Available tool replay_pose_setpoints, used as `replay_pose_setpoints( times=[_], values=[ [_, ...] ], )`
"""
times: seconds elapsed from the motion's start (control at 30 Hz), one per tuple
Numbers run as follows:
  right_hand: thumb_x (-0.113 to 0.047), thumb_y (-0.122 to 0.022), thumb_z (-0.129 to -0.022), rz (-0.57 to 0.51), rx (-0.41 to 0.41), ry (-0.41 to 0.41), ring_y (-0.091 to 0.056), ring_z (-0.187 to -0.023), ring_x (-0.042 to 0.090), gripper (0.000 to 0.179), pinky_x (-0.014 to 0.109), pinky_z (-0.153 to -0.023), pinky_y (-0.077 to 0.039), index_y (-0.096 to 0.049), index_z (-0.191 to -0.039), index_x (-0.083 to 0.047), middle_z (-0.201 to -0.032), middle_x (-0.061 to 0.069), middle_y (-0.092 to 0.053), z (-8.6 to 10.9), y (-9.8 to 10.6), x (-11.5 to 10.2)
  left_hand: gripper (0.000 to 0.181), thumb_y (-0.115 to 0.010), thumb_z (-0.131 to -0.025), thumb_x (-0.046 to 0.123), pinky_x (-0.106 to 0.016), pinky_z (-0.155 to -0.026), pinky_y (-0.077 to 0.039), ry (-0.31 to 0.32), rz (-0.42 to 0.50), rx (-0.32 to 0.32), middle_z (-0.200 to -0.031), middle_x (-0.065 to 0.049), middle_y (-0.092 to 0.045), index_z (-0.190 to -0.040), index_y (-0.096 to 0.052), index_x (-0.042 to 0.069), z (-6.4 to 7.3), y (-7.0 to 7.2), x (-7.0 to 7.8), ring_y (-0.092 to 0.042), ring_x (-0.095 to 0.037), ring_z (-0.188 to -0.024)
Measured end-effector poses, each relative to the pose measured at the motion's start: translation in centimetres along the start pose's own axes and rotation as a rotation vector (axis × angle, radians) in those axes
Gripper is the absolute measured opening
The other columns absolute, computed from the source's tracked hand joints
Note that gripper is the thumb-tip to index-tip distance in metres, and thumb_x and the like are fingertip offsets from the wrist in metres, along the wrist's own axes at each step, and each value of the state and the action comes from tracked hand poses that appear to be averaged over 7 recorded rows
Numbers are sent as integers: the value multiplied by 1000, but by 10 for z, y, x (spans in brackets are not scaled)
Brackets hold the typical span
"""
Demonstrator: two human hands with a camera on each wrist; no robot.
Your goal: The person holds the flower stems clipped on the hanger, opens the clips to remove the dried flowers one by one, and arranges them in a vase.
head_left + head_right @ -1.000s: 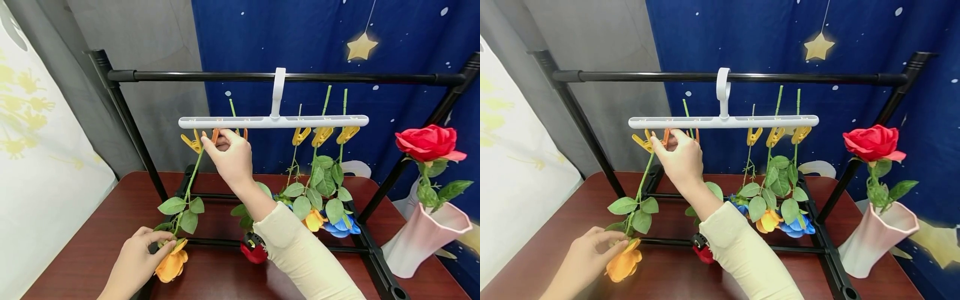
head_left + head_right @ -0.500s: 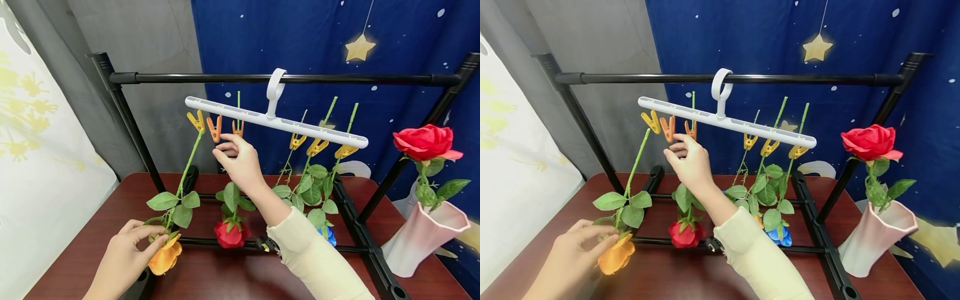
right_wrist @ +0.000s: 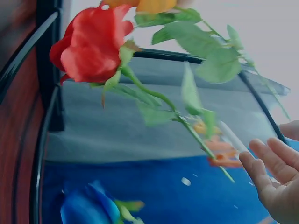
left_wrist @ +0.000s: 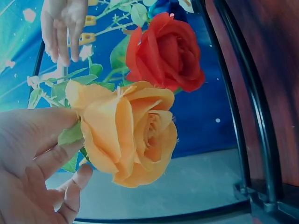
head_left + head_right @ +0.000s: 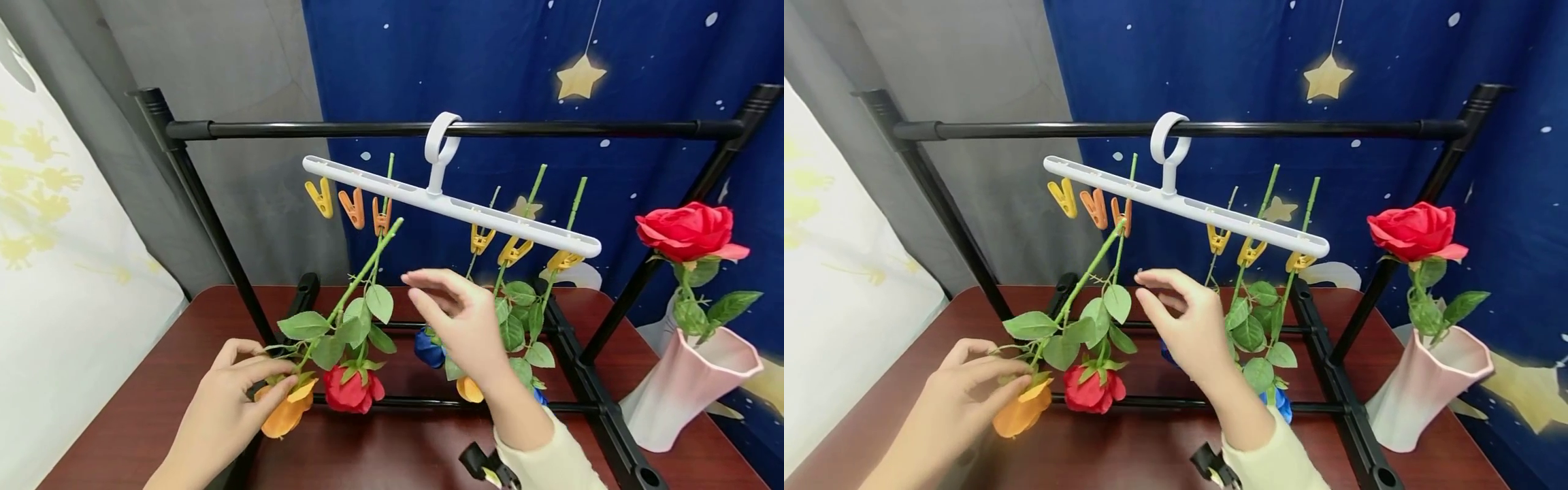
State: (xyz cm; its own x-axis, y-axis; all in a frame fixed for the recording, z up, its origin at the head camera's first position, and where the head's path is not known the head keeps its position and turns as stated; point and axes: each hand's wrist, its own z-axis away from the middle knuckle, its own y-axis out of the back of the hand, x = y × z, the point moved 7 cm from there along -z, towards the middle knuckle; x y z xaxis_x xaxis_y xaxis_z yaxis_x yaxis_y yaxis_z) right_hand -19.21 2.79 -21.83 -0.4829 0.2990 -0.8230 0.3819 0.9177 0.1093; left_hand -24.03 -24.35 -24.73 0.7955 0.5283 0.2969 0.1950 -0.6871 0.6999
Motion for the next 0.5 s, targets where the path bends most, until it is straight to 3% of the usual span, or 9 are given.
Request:
replay_pose_setpoints(
  times=[0.23, 0.5],
  values=[
    [4, -68, -90, 76, 32, 96, -68, -104, 11, 25, 24, -90, -55, -73, -112, -7, -111, 6, -74, 36, 27, -28, 25, -89, -64, 8, -8, -53, -36, -101, -21, -29, -76, 16, -69, -81, -77, 21, -10, -6, 13, -41, -3, -93],
    [13, -68, -84, 147, 17, 268, -68, -106, 11, 34, 20, -91, -53, -73, -111, -6, -110, 6, -74, 48, 29, -43, 19, -89, -68, 15, -14, -60, -43, -215, -100, -133, -75, 18, -68, -79, -76, 24, -19, -23, 35, -45, -7, -93]
  ],
)
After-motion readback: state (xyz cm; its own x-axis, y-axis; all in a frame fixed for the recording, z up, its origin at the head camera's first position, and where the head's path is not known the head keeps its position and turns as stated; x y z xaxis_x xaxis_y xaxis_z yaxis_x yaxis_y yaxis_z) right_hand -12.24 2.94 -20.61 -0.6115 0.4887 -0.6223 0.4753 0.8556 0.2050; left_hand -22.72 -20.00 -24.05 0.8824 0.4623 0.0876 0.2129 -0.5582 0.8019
